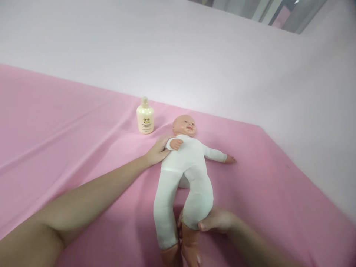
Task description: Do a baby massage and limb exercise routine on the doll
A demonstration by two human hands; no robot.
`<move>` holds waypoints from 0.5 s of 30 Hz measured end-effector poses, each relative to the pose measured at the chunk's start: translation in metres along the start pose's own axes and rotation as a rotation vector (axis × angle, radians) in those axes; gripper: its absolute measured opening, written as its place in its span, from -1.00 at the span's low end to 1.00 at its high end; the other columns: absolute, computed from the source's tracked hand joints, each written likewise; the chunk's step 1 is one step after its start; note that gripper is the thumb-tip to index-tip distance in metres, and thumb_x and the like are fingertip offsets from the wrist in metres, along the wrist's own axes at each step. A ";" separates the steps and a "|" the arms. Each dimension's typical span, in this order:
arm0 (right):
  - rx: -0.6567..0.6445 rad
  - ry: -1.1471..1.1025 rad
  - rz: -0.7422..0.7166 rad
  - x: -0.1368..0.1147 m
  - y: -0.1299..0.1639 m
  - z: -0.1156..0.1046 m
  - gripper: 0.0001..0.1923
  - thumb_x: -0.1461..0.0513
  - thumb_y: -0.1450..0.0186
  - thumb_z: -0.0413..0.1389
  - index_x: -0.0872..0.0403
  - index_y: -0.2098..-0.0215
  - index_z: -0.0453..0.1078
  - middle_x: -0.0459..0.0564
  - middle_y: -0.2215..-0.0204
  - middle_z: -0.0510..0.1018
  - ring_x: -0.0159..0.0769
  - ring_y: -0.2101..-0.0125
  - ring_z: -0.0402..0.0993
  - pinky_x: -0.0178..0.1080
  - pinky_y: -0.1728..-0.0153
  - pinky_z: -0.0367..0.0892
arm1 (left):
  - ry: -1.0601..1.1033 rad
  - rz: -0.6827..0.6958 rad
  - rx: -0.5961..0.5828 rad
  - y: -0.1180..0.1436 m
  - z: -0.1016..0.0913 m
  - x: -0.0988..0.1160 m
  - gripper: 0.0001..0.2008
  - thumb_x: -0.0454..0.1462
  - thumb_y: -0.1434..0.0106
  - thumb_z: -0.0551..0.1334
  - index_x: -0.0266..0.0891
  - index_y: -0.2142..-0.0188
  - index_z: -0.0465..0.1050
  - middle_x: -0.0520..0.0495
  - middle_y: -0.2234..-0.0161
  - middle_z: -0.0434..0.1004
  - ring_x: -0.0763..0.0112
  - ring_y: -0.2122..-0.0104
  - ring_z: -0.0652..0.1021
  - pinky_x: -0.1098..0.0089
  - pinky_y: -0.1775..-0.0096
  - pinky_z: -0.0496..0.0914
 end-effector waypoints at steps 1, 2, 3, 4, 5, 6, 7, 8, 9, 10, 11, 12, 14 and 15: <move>0.002 -0.005 -0.007 0.000 0.000 0.000 -0.40 -0.08 -0.12 0.45 0.11 0.01 0.63 0.16 0.08 0.71 0.01 -0.02 0.61 0.00 -0.20 0.35 | 0.001 0.004 0.004 0.000 0.000 0.000 -0.59 -0.06 -0.46 0.21 -0.18 -0.20 0.43 -0.22 -0.10 0.59 0.04 -0.07 0.56 0.02 -0.14 0.43; 0.003 -0.008 -0.013 0.000 -0.001 0.000 -0.40 -0.08 -0.11 0.45 0.11 0.02 0.64 0.16 0.08 0.71 0.01 -0.02 0.61 -0.01 -0.19 0.35 | -0.001 0.008 0.007 0.000 0.000 0.000 -0.59 -0.06 -0.46 0.21 -0.18 -0.19 0.44 -0.22 -0.10 0.59 0.04 -0.07 0.56 0.03 -0.14 0.43; 0.002 -0.010 -0.019 0.000 -0.001 -0.001 -0.41 -0.07 -0.11 0.45 0.11 0.02 0.64 0.16 0.08 0.71 0.01 -0.02 0.61 -0.02 -0.19 0.36 | -0.003 0.010 0.009 0.000 0.000 -0.001 -0.59 -0.06 -0.46 0.21 -0.18 -0.19 0.44 -0.22 -0.09 0.59 0.05 -0.07 0.56 0.04 -0.13 0.43; 0.001 -0.010 -0.024 0.001 -0.001 -0.001 -0.42 -0.06 -0.10 0.46 0.11 0.03 0.65 0.16 0.08 0.71 0.01 -0.02 0.61 -0.03 -0.18 0.36 | -0.004 0.010 0.006 0.000 0.000 -0.002 -0.59 -0.06 -0.46 0.21 -0.18 -0.19 0.44 -0.22 -0.09 0.59 0.06 -0.06 0.56 0.04 -0.13 0.43; -0.003 -0.010 -0.027 0.001 -0.002 -0.001 -0.43 -0.06 -0.11 0.45 0.11 0.04 0.65 0.15 0.07 0.71 0.00 -0.02 0.61 -0.04 -0.18 0.37 | -0.004 0.010 0.002 0.000 0.000 -0.003 -0.59 -0.06 -0.46 0.21 -0.19 -0.19 0.44 -0.22 -0.08 0.60 0.06 -0.04 0.56 0.05 -0.12 0.44; -0.008 -0.012 -0.029 0.001 -0.002 -0.001 -0.44 -0.05 -0.12 0.45 0.11 0.04 0.65 0.15 0.07 0.71 0.00 -0.01 0.61 -0.05 -0.17 0.37 | -0.004 0.011 -0.002 0.000 0.000 -0.003 -0.59 -0.06 -0.46 0.21 -0.19 -0.19 0.44 -0.22 -0.08 0.60 0.07 -0.03 0.57 0.06 -0.11 0.44; -0.016 -0.014 -0.032 0.001 -0.002 0.000 -0.45 -0.05 -0.12 0.45 0.11 0.04 0.66 0.14 0.08 0.71 -0.01 -0.01 0.62 -0.06 -0.16 0.38 | -0.004 0.015 -0.004 0.001 0.001 -0.004 -0.59 -0.06 -0.47 0.21 -0.20 -0.19 0.43 -0.22 -0.07 0.60 0.07 -0.02 0.57 0.06 -0.11 0.44; -0.022 -0.018 -0.039 0.001 -0.002 0.000 -0.46 -0.05 -0.13 0.44 0.10 0.05 0.67 0.14 0.09 0.72 -0.02 0.00 0.62 -0.06 -0.15 0.38 | -0.003 0.019 -0.003 0.001 0.000 -0.004 -0.59 -0.06 -0.47 0.21 -0.20 -0.18 0.43 -0.22 -0.07 0.59 0.07 -0.02 0.57 0.06 -0.11 0.44; -0.024 -0.021 -0.044 0.000 -0.002 0.001 -0.47 -0.05 -0.13 0.44 0.10 0.06 0.67 0.14 0.10 0.72 -0.02 0.01 0.62 -0.06 -0.15 0.38 | -0.003 0.024 0.002 0.001 0.000 -0.003 -0.60 -0.06 -0.47 0.21 -0.21 -0.18 0.43 -0.23 -0.07 0.59 0.07 -0.02 0.57 0.05 -0.11 0.43; -0.022 -0.022 -0.046 0.000 -0.002 0.000 -0.47 -0.06 -0.13 0.44 0.09 0.06 0.67 0.14 0.11 0.72 -0.02 0.01 0.62 -0.07 -0.15 0.38 | -0.001 0.027 0.007 0.001 0.000 -0.003 -0.60 -0.06 -0.47 0.21 -0.21 -0.18 0.43 -0.23 -0.08 0.59 0.08 -0.02 0.57 0.06 -0.11 0.43; -0.014 -0.024 -0.044 0.000 -0.002 0.000 -0.46 -0.06 -0.12 0.45 0.09 0.05 0.67 0.13 0.10 0.72 -0.03 0.01 0.62 -0.07 -0.15 0.38 | 0.001 0.029 0.011 0.001 0.000 -0.002 -0.60 -0.06 -0.47 0.21 -0.21 -0.17 0.43 -0.23 -0.08 0.59 0.08 -0.02 0.57 0.06 -0.11 0.43; -0.006 -0.024 -0.040 0.001 -0.003 -0.001 -0.45 -0.06 -0.11 0.45 0.08 0.05 0.67 0.13 0.10 0.72 -0.03 0.01 0.62 -0.07 -0.16 0.38 | 0.005 0.029 0.010 0.001 0.000 -0.001 -0.61 -0.06 -0.47 0.21 -0.21 -0.16 0.44 -0.23 -0.07 0.59 0.08 -0.02 0.57 0.06 -0.11 0.43; 0.003 -0.026 -0.023 0.003 -0.003 -0.002 -0.42 -0.09 -0.09 0.46 0.08 0.05 0.66 0.13 0.11 0.72 -0.03 0.02 0.63 -0.07 -0.15 0.38 | 0.009 0.028 0.008 0.000 0.000 0.000 -0.62 -0.05 -0.48 0.20 -0.21 -0.15 0.44 -0.22 -0.06 0.60 0.09 -0.01 0.57 0.05 -0.12 0.43; -0.002 -0.025 -0.018 0.005 -0.003 -0.002 -0.41 -0.11 -0.08 0.45 0.10 0.07 0.65 0.14 0.12 0.72 -0.02 0.04 0.63 -0.06 -0.14 0.39 | 0.006 0.027 0.006 0.000 0.000 0.001 -0.62 -0.05 -0.48 0.20 -0.20 -0.14 0.45 -0.22 -0.05 0.60 0.08 -0.01 0.57 0.05 -0.12 0.43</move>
Point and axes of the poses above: each hand's wrist, its own y-axis away from the middle knuckle, its own z-axis out of the palm, x = y × z, the point moved 8 cm from there along -y, towards the middle knuckle
